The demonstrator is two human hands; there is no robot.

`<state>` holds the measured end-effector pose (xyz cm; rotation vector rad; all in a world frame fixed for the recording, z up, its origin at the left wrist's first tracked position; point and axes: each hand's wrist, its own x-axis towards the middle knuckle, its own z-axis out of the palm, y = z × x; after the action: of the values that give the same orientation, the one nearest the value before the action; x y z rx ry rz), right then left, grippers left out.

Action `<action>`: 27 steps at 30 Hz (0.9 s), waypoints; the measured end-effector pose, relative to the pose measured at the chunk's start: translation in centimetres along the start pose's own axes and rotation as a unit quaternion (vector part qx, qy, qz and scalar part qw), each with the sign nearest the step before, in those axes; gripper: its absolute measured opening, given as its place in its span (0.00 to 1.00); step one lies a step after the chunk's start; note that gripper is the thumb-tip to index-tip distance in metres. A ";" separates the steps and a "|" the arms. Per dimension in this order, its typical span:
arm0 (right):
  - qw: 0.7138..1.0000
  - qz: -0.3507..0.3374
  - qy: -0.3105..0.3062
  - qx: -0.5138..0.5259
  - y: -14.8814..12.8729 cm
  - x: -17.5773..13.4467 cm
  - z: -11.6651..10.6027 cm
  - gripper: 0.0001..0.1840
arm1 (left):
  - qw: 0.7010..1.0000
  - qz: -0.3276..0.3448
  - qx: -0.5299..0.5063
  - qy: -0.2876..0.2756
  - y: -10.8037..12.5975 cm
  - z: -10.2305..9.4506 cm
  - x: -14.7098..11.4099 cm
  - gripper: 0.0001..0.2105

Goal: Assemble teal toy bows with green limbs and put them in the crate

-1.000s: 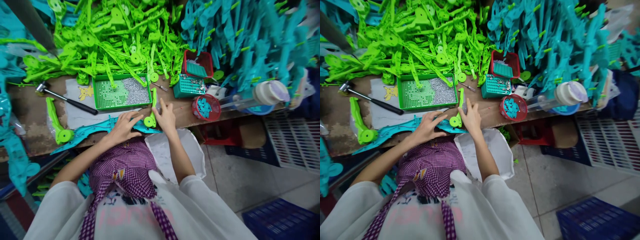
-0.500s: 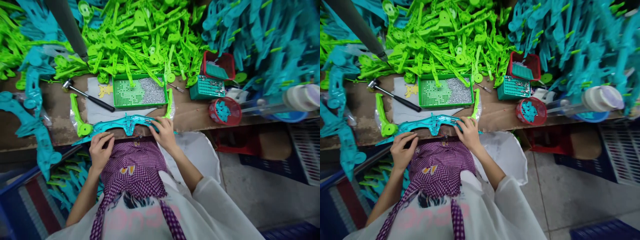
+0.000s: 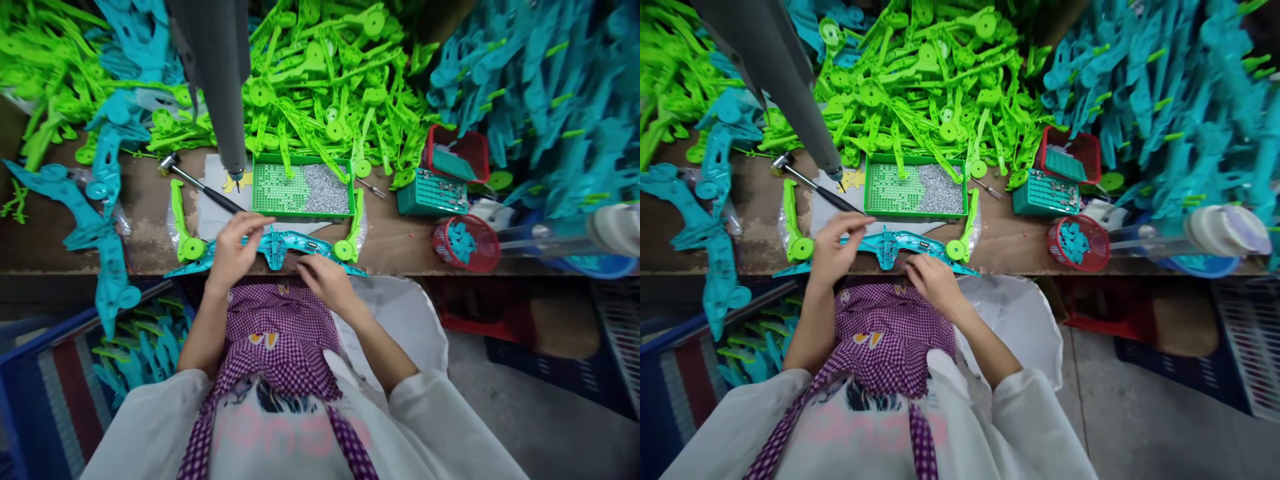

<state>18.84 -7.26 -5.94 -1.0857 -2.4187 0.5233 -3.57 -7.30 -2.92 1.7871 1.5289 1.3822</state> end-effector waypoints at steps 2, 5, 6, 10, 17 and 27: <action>1.000 -0.001 0.023 0.017 -0.2 1.2 -1.0 0.10 | 0.998 0.016 0.016 -0.059 -0.1 1.4 -1.7 0.14; 0.999 -0.054 0.007 -0.003 -0.7 2.4 -2.0 0.09 | 0.992 0.042 0.064 -0.104 -0.4 2.6 -3.8 0.22; 0.997 -0.075 -0.008 -0.010 -0.8 2.5 -2.2 0.09 | 0.987 0.055 0.084 -0.124 -0.5 2.7 -4.2 0.24; 0.994 -0.097 -0.044 0.005 -0.6 1.3 -2.2 0.08 | 0.956 0.114 0.168 -0.212 -1.6 1.6 -3.7 0.21; 0.997 -0.037 -0.029 0.055 0.6 0.2 -1.9 0.07 | 0.937 0.139 0.165 -0.276 -3.5 0.3 -1.5 0.05; 0.993 0.086 -0.007 0.082 0.9 1.6 -2.8 0.08 | 0.959 0.145 0.149 -0.194 -3.9 1.8 -3.4 0.08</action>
<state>19.91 -5.07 -3.65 -1.2274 -2.2601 0.7737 -3.66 -8.68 -8.22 2.3779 1.3532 0.8654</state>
